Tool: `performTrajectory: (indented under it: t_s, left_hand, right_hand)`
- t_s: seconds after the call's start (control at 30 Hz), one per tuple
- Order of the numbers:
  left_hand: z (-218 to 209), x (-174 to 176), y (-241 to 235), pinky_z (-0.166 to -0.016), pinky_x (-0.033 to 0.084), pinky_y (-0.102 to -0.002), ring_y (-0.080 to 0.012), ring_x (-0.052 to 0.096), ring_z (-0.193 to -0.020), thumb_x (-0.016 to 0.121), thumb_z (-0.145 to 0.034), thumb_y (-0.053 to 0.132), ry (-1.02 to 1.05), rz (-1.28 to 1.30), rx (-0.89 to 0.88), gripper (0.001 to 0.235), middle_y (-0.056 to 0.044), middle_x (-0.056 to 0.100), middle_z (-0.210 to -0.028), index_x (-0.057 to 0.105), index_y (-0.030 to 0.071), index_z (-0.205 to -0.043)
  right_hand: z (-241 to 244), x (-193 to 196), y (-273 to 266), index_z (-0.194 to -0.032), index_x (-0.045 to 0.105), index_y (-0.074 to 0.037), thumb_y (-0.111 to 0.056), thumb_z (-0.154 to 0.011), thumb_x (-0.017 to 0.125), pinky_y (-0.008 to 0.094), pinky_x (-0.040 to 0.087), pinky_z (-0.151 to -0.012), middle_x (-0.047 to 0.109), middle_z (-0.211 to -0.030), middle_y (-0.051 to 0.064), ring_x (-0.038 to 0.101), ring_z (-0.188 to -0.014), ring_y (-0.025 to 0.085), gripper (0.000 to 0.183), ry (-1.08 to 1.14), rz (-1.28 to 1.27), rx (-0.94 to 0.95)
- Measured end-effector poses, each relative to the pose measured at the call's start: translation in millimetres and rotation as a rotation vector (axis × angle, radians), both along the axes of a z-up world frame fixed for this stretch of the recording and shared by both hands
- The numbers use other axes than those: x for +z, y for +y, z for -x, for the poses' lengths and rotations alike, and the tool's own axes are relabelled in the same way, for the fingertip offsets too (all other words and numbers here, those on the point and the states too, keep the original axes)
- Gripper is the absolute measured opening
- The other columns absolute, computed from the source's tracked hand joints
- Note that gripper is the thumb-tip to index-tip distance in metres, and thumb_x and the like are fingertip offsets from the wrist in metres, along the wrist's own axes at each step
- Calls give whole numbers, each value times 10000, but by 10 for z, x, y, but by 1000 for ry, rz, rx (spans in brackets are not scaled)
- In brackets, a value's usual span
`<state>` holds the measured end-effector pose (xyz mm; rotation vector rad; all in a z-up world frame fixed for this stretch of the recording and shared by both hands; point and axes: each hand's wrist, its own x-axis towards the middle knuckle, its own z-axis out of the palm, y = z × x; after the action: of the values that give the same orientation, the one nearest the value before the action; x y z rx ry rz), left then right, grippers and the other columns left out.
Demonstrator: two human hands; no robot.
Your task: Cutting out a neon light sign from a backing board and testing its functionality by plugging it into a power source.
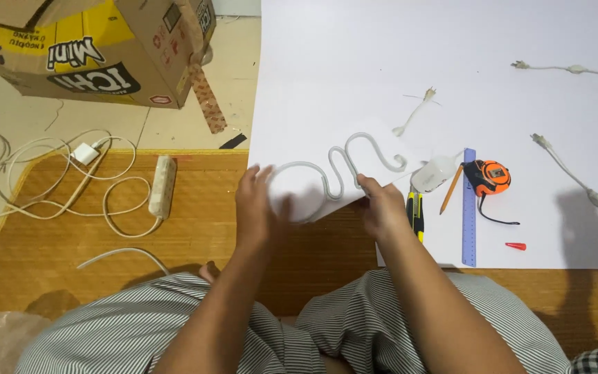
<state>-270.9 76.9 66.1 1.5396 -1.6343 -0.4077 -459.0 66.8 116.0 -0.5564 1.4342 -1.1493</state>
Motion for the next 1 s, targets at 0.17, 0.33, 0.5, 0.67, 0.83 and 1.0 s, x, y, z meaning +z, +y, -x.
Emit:
performTrajectory:
  t_s: [0.17,0.33,0.5,0.67,0.83,1.0]
  left_hand:
    - [353,-77,103,-1032,274,-550,-368,264,-1328,701,-669,563,-615,104,-184,941,-165,258,-1449,274,199,-1424]
    - [370,-226,-4,-1028,384,-454,-395,394,-1237,570,-843,85,-389,165,-246,690,-233,291,-1386,186,138,-1414]
    - [215,-206,-87,-922,467,-476,-339,546,-1099,385,-839,245,267,-166,-14,508,-188,546,-1204,372,123,-1332]
    - [163,98,-184,-741,553,-568,-474,558,-1031,363,-895,26,1214,-352,-58,506,-284,444,-1284,226,46,-1381]
    - [100,-312,-188,-805,514,-553,-432,496,-1130,423,-911,104,722,-186,56,420,-235,456,-1299,333,49,-1318]
    - [191,87,34,-1008,378,-542,-295,404,-1238,549,-858,28,-467,446,37,531,-36,419,-1319,404,216,-1333]
  right_hand:
    - [-66,-205,56,-1302,368,75,-63,-784,662,530,519,-758,503,-1206,269,532,-1073,390,612,275,314,-17]
    - [-231,-353,154,-1180,544,-28,-107,-755,669,446,568,-745,623,-1051,168,619,-964,326,449,488,472,118]
    - [-148,-267,75,-1356,367,-72,-636,-788,526,484,240,-1074,433,-1326,189,319,-1293,378,816,1069,1109,525]
    - [11,-121,-61,-1348,308,33,-519,-759,604,525,322,-1029,384,-1286,313,390,-1223,446,860,998,494,307]
    - [22,-56,-53,-1401,259,-86,-518,-728,652,500,356,-1017,301,-1399,241,378,-1275,369,892,629,217,268]
    - [30,-76,-5,-1388,315,-26,-520,-630,470,666,443,-809,533,-1199,277,507,-1100,473,918,-392,478,355]
